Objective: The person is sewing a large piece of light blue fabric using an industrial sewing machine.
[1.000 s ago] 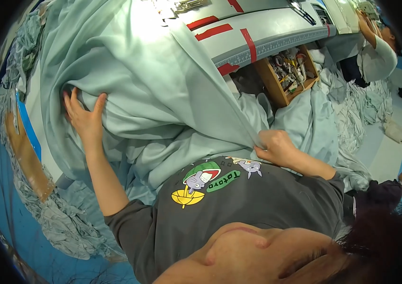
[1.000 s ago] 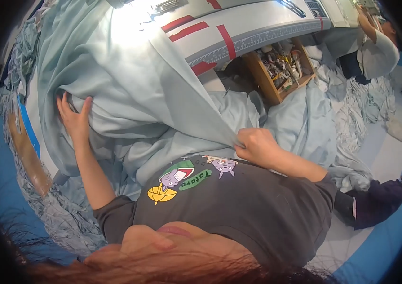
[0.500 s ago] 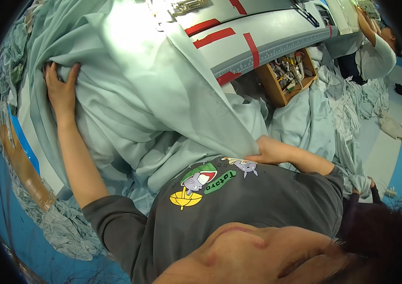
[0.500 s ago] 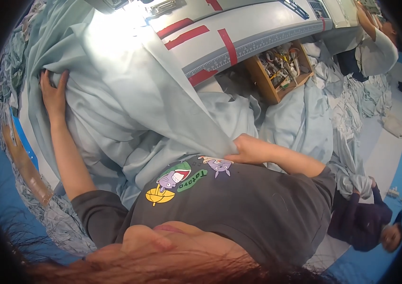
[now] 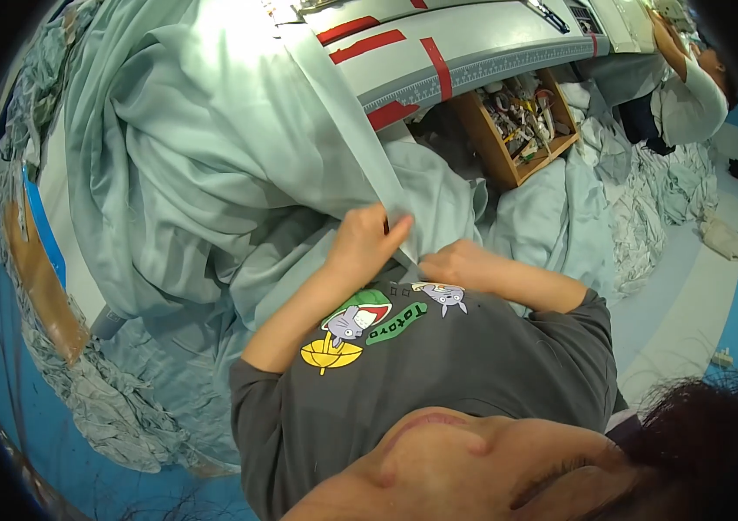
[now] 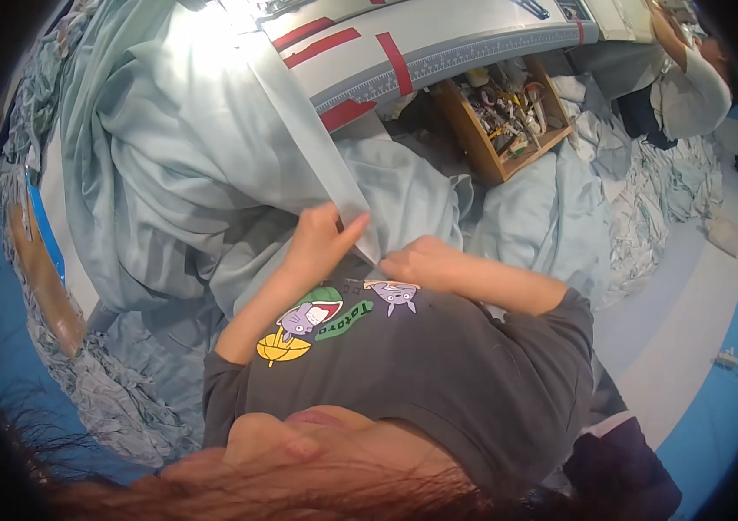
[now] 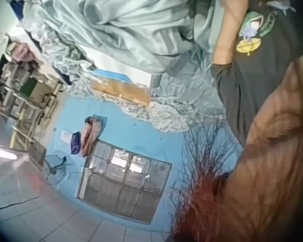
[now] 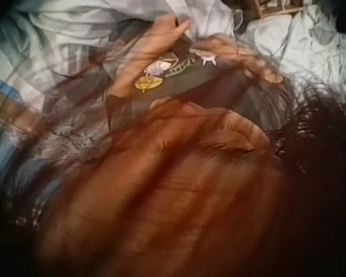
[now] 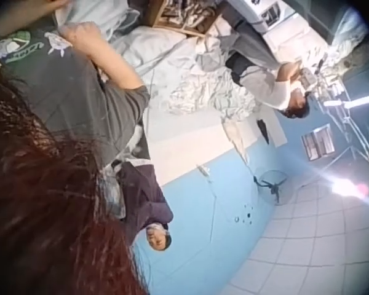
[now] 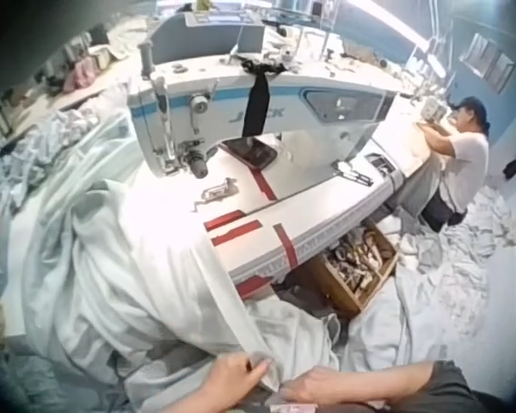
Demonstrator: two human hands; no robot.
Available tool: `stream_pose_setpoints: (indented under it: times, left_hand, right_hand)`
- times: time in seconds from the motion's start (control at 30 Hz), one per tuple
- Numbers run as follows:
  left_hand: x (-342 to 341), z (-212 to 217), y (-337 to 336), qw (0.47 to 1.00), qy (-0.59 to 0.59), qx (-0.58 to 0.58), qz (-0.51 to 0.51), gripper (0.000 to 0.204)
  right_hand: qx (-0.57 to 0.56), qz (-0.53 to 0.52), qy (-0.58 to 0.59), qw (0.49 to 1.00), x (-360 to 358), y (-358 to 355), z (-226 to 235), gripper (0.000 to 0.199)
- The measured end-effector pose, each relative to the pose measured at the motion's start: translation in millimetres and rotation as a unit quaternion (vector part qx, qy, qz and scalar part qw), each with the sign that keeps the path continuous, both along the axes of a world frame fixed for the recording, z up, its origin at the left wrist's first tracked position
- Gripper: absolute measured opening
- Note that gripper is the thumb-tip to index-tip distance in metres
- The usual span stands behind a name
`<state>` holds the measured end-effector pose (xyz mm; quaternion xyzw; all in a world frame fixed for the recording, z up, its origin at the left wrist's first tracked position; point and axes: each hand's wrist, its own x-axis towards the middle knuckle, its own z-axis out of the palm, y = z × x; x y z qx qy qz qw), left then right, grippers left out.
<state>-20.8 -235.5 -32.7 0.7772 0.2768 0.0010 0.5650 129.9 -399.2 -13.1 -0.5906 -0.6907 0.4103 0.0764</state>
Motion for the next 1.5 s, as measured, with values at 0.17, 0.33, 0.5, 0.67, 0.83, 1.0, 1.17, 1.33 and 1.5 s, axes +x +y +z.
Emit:
stream_pose_setpoints:
  times: [0.17,0.33,0.5,0.67,0.83,1.0,1.17,1.33,1.5]
  left_hand:
    - [1,4,-8,0.968,-0.028,-0.243,-0.046,0.027]
    - [-30,49,30,0.979,-0.054,-0.199,0.01,0.017]
    - [-92,24,149,0.84,0.147,0.467,0.232,0.088]
    - [-99,-17,227,0.828,0.141,0.497,0.22,0.086]
    - [-86,-17,279,0.816,0.134,0.512,0.233,0.082]
    - [-72,-12,324,0.796,0.165,0.535,0.231,0.081]
    - [-72,-22,373,0.8,0.072,0.56,0.202,0.083]
    - [-87,-45,449,0.815,0.072,0.536,0.21,0.088]
    - [-44,14,413,0.778,0.204,0.521,0.286,0.081]
  right_hand:
    - [0.438,-0.037,-0.138,0.887,39,66,28,0.037]
    - [0.426,0.148,-0.021,0.893,35,116,26,0.018]
    - [0.422,0.123,-0.061,0.896,34,112,30,0.014]
    - [0.397,0.123,-0.083,0.906,31,125,40,0.012]
    - [0.385,0.12,-0.087,0.911,33,138,47,0.01]
    - [0.376,0.133,-0.096,0.912,41,151,48,0.008]
    - [0.361,0.136,-0.116,0.915,44,165,50,0.008]
    - [0.355,0.145,-0.125,0.915,52,174,45,0.007]
    - [0.385,0.081,-0.045,0.918,50,160,33,0.022]
